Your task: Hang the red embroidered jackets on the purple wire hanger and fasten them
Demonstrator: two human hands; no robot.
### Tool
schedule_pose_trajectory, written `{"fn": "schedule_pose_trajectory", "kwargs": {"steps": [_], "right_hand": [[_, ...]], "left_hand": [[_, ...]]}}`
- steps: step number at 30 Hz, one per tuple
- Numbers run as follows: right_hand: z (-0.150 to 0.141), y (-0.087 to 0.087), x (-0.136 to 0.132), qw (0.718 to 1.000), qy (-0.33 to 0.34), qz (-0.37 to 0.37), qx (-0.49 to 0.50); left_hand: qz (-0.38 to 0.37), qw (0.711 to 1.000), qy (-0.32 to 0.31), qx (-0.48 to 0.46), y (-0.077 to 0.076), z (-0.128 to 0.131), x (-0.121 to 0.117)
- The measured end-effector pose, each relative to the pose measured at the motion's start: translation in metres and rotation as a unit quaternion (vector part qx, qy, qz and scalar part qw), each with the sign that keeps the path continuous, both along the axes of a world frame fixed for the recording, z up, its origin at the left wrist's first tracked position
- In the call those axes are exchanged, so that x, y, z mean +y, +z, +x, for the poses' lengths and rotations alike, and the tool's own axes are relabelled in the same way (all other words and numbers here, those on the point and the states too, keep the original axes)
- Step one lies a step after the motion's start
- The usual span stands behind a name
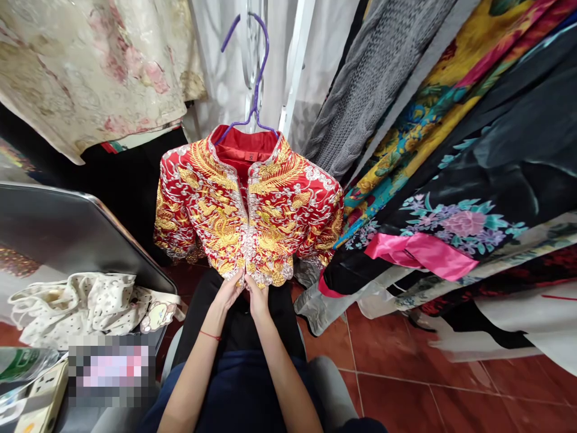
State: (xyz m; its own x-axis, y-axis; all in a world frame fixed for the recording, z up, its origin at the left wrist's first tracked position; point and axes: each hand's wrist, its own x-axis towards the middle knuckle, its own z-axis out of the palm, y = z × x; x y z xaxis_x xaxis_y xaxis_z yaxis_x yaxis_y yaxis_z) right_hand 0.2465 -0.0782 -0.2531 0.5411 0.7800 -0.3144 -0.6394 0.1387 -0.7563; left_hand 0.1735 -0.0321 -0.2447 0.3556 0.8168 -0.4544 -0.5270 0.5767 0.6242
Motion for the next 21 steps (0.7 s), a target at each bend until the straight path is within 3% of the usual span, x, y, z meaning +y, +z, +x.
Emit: {"fn": "schedule_pose_trajectory", "kwargs": {"steps": [9, 21], "right_hand": [[0.002, -0.003, 0.002, 1.0, -0.009, 0.003, -0.002], [0.005, -0.006, 0.01, 0.999, -0.038, -0.022, -0.032]], "left_hand": [[0.05, 0.998, -0.017, 0.016, 0.007, -0.002, -0.003], [0.035, 0.999, 0.0, 0.003, -0.005, 0.007, -0.004]]}}
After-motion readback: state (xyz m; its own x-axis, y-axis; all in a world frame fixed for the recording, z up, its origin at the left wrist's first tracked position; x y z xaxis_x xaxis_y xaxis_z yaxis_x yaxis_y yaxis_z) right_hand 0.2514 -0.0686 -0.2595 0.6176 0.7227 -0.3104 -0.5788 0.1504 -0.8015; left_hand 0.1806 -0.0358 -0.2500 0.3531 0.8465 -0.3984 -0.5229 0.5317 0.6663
